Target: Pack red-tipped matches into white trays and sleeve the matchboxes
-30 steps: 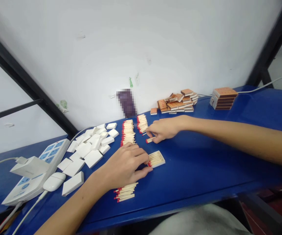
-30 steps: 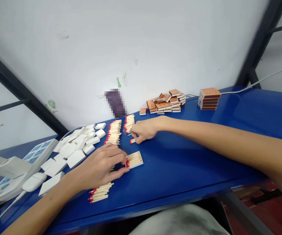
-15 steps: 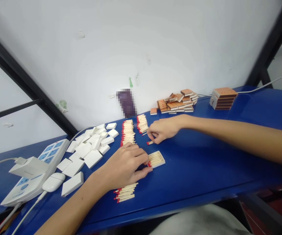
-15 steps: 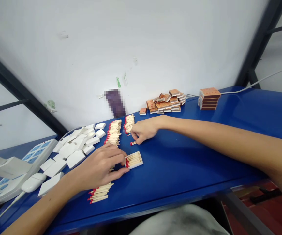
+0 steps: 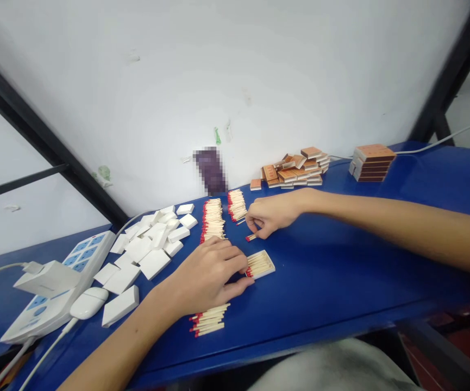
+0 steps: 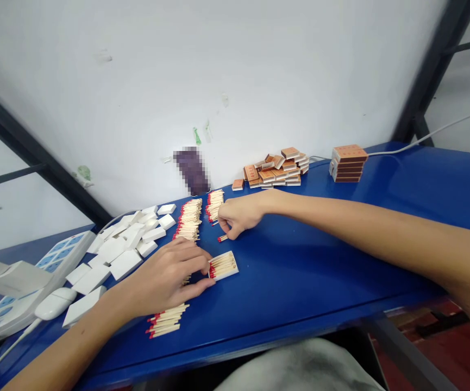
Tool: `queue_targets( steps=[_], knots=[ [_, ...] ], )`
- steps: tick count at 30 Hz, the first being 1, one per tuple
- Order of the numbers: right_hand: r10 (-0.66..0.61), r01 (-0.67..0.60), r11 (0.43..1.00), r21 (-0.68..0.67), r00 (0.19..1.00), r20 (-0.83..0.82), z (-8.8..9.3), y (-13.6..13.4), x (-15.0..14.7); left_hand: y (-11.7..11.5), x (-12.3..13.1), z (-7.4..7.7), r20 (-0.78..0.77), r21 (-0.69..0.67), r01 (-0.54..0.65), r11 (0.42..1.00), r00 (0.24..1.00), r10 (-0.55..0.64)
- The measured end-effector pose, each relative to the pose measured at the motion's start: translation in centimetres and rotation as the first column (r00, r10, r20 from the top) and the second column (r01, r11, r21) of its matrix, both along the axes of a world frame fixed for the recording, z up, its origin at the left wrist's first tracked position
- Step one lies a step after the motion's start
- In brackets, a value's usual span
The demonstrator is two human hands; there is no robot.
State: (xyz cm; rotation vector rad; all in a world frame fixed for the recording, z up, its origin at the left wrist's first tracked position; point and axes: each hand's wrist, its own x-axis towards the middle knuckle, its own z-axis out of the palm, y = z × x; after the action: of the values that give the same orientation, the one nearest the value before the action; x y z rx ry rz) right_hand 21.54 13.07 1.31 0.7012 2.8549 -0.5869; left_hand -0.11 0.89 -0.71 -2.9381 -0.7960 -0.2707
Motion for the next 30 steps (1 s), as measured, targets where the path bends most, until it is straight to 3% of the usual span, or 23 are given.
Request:
queue_targets(
  steps=[11, 15, 22, 30],
  knots=[
    [-0.030, 0.030, 0.999, -0.040, 0.999, 0.015, 1.4, -0.8, -0.1, -0.1, -0.1, -0.1, -0.014, -0.007, -0.017, 1.000, 1.000, 0.016],
    [-0.033, 0.036, 0.993, -0.115, 0.999, 0.031, 2.0, -1.3, 0.1, -0.1, 0.0, 0.0, -0.028, -0.002, -0.021, 1.000, 0.999, 0.021],
    [0.069, -0.060, 0.971, -0.231, 0.997, 0.032, 1.7, -3.1, -0.3, 0.0, -0.1, 0.0, -0.037, -0.005, -0.011, 1.000, 0.999, 0.011],
    [0.064, -0.062, 0.983, -0.171, 0.998, 0.005, 1.7, -4.0, -0.6, 0.0, 0.1, 0.2, -0.029, 0.031, 0.001, 1.000, 1.000, 0.000]
  ],
)
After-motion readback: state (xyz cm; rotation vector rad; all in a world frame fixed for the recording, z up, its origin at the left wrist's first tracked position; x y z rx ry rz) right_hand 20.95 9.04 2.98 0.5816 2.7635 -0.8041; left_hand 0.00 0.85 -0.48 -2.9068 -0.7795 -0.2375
